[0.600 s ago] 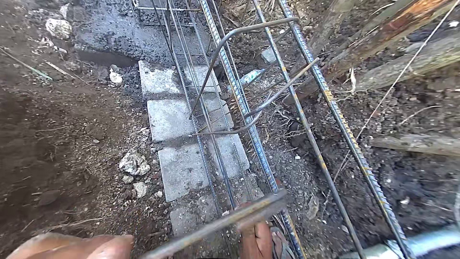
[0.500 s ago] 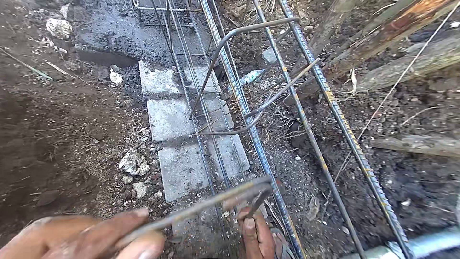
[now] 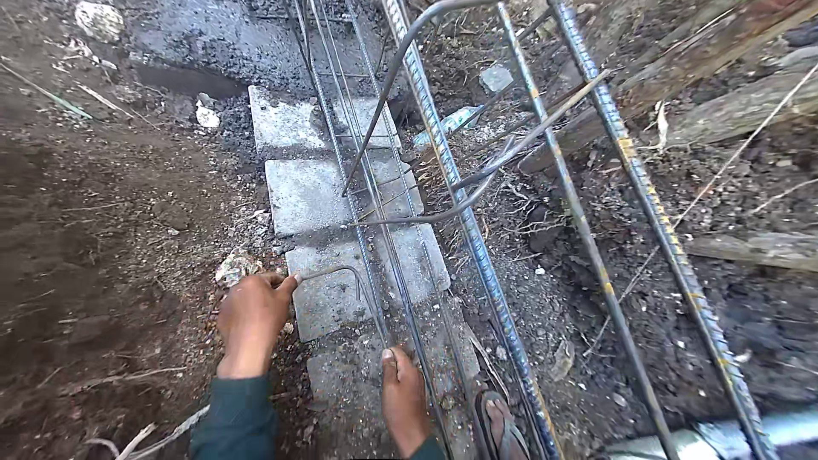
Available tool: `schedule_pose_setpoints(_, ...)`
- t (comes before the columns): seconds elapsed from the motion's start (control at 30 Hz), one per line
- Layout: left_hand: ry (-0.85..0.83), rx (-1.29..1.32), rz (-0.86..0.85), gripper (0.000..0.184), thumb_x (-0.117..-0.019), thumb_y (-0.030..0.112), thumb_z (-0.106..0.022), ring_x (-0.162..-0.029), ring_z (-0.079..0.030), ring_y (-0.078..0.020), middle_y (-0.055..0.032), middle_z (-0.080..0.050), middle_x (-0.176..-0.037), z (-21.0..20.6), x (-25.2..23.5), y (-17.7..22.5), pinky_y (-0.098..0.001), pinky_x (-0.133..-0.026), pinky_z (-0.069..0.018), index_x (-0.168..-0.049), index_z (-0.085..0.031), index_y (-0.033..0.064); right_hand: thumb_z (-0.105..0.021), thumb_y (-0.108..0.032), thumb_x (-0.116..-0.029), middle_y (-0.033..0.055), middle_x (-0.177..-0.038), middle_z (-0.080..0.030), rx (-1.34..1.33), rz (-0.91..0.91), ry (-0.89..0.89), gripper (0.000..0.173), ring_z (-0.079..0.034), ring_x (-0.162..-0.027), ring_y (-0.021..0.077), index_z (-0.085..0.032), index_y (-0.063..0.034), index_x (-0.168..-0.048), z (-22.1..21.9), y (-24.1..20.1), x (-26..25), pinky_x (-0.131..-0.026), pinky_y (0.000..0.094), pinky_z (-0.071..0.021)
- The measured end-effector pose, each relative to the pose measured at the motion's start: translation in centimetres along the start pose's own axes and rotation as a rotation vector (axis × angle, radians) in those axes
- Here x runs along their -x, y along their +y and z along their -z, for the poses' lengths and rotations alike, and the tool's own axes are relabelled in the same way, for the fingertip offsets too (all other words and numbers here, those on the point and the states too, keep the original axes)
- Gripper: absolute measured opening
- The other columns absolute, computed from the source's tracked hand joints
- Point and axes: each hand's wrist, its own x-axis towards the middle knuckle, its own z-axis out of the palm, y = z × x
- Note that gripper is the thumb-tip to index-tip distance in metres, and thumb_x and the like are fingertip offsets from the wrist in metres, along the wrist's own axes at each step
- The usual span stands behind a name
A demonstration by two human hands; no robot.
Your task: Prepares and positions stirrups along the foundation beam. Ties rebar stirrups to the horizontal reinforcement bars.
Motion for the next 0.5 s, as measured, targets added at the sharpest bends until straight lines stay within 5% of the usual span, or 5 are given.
schedule_pose_setpoints(0.2,-0.043,0.049,0.011,0.034,-0.0989,0.043,-0.067,-0.094,-0.069,-0.0436,-0.0204,-0.073,-0.096,-6.1,-1.6,-1.5,-0.0702,-0.080,-0.0495,-0.098,-0.078,0.0106,-0.045,-0.026,-0.1098,0.0228,-0.111,-0.071,-0.011,-0.035,0.088,0.040,-0.067,-0.109,0.0362,-0.069,0.0011,-0.126,-1.2,4.1,-3.0,-0.100,0.0576,-0.0487)
schedule_pose_setpoints(0.5,-0.073,-0.004,-0.027,0.034,-0.0991,0.042,-0.065,-0.098,-0.069,-0.0424,-0.0195,-0.073,-0.098,-7.2,-2.3,-0.2,-0.0684,-0.081,-0.0503,-0.098,-0.078,0.0098,-0.045,-0.023,-0.1111,0.0183,-0.107,-0.070,-0.129,-0.122,0.082,0.036,-0.066,-0.098,0.0280,-0.069,0.0021,-0.121,-2.3,5.2,-4.1,-0.090,0.0513,-0.0514)
